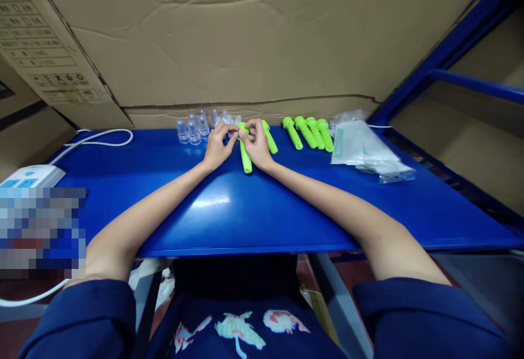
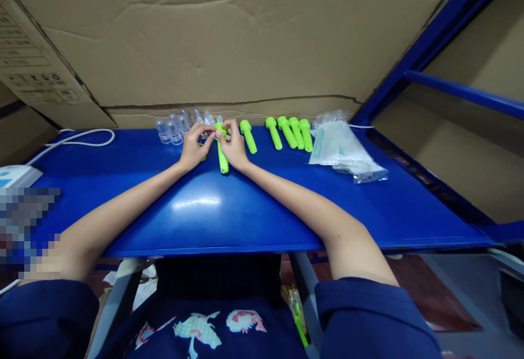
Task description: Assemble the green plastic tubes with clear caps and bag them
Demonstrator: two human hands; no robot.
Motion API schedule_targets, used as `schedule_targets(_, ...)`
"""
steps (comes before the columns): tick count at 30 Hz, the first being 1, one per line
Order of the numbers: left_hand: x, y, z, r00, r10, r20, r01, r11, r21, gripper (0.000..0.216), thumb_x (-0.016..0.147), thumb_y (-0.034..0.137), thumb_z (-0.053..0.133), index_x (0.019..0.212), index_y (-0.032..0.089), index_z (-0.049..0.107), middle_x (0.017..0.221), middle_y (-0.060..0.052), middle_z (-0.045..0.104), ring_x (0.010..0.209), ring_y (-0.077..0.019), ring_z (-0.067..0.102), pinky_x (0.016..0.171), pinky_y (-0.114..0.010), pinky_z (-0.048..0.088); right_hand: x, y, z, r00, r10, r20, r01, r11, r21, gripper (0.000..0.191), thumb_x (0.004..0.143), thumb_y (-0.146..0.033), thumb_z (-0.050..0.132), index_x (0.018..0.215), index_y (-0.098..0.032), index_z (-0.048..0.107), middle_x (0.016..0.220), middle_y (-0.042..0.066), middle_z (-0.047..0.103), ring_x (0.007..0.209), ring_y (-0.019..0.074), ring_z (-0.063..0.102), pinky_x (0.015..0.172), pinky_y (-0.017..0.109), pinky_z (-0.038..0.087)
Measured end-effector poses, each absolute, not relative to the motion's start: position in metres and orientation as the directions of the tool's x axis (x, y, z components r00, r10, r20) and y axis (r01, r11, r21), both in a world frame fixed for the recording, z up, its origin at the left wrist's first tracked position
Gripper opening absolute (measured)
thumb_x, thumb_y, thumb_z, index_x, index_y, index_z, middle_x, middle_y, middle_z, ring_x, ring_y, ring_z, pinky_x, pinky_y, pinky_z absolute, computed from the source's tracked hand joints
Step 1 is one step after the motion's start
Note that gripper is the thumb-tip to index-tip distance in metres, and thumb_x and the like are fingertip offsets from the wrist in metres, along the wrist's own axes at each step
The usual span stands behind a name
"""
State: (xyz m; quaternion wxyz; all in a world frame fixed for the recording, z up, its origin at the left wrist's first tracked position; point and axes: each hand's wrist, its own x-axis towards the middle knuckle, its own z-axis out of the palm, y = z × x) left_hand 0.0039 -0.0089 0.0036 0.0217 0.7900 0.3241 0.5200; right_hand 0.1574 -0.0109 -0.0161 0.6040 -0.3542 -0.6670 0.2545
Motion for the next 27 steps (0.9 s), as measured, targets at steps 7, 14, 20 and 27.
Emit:
schedule_targets(7, 0.005, -0.007, 0.002, 0.229, 0.559, 0.797, 0.492, -0.773, 0.401, 0.02, 0.1, 0.038, 0.054, 0.105, 0.02, 0.062, 0.103, -0.007, 0.07, 0.097, -0.0195, 0.067, 0.087, -0.036, 0.052, 0.157, -0.01, -0.016, 0.001, 0.775, 0.632, 0.149, 0.625, -0.766, 0.05, 0.091, -0.072, 0.052, 0.111, -0.027, 0.04, 0.096, 0.004, 0.061, 0.079, 0.0164, 0.065, 0.073, 0.034, 0.059)
schedule_targets(14, 0.004, -0.004, 0.001, 0.219, 0.578, 0.786, 0.467, -0.77, 0.435, 0.023, 0.101, 0.04, 0.051, 0.111, 0.022, 0.062, 0.106, -0.008, 0.07, 0.099, -0.0205, 0.067, 0.09, -0.038, 0.052, 0.155, -0.014, -0.015, -0.035, 0.807, 0.59, 0.095, 0.59, -0.802, 0.057, 0.09, -0.075, 0.049, 0.118, -0.029, 0.033, 0.113, 0.008, 0.067, 0.089, 0.0185, 0.071, 0.073, 0.035, 0.062)
schedule_targets(20, -0.001, -0.001, 0.0, 0.243, 0.586, 0.773, 0.534, -0.746, 0.398, 0.015, 0.099, 0.033, 0.054, 0.099, 0.02, 0.063, 0.1, -0.008, 0.07, 0.099, -0.0234, 0.066, 0.091, -0.04, 0.048, 0.157, -0.01, -0.019, -0.032, 0.824, 0.565, 0.067, 0.566, -0.822, 0.059, 0.087, -0.076, 0.055, 0.116, -0.029, 0.036, 0.107, 0.006, 0.069, 0.077, 0.0169, 0.07, 0.066, 0.034, 0.063)
schedule_targets(27, -0.014, -0.001, 0.008, 0.384, 0.53, 0.756, 0.609, -0.761, 0.223, 0.011, 0.099, 0.027, 0.054, 0.097, 0.021, 0.063, 0.099, -0.007, 0.071, 0.099, -0.0244, 0.064, 0.09, -0.039, 0.043, 0.161, -0.005, -0.02, -0.13, 0.851, 0.509, 0.011, 0.515, -0.857, 0.06, 0.084, -0.076, 0.059, 0.113, -0.03, 0.034, 0.102, 0.003, 0.071, 0.06, 0.0126, 0.065, 0.053, 0.031, 0.061)
